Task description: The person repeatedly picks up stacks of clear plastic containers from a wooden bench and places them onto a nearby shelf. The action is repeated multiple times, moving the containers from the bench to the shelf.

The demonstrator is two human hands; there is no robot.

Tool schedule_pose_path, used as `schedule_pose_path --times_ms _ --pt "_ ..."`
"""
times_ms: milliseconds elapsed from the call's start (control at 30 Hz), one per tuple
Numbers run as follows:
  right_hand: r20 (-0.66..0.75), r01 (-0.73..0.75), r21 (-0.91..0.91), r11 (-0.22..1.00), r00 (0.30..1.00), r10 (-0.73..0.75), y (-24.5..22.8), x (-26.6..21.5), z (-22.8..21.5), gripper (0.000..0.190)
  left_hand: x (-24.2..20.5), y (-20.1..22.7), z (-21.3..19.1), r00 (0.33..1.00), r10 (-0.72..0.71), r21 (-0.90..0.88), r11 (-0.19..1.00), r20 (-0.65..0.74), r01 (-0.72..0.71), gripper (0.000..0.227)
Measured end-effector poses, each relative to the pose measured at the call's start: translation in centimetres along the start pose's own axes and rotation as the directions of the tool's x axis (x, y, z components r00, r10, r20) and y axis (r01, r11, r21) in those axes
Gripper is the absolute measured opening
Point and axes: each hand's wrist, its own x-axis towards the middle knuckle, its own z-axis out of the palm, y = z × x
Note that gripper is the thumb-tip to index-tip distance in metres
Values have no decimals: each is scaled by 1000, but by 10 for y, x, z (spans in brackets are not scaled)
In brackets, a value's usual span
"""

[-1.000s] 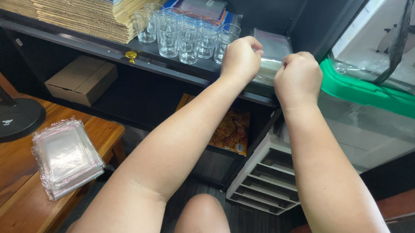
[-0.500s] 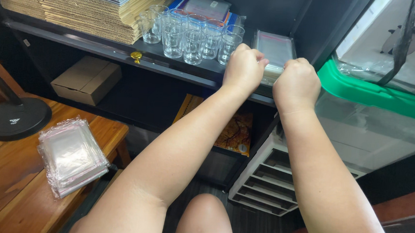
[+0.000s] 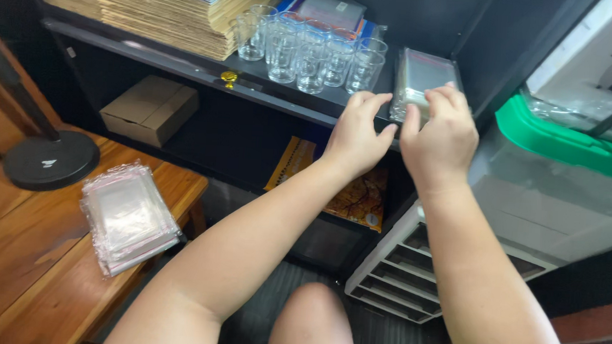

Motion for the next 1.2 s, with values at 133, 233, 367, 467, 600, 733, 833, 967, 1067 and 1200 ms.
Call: schedule_pose_path --times_ms 133,233,367,467,600,733,833,967,1067,1200 --pt "0 60 158 986 998 -60 -62 -13 8 22 -32 -26 -33 997 -10 -41 999 -71 7 48" --pt "1 58 325 944 998 -62 -105 -31 28 20 -63 -49 -70 986 -135 -76 989 -95 128 34" --pt "102 -5 476 880 994 -50 -163 -60 51 14 -115 -82 -134 944 -303 -25 953 -129 302 24" --pt "206 -67 543 837 977 -56 -203 -87 74 11 -163 -119 -180 880 -442 -76 897 -175 436 22" --pt "415 -191 603 775 904 -100 -257 -124 99 12 -231 -154 -239 716 -633 -78 763 -296 642 22" --pt "553 -296 641 708 818 -159 -301 -160 125 13 -288 -176 -284 596 -675 -31 673 -435 739 22" --pt "750 -545 582 603 646 -140 -329 -185 132 20 -324 -190 -298 535 -646 8 634 -544 774 20" --pt "827 -667 533 520 540 -155 -358 -218 147 31 -351 -209 -303 454 -653 -39 594 -606 803 23" --pt "807 -629 571 528 547 -222 -377 -218 135 40 -354 -219 -303 441 -641 -53 600 -629 798 29" --pt "752 -425 629 651 545 -370 -387 -217 133 51 -357 -254 -300 451 -604 -53 634 -657 772 35"
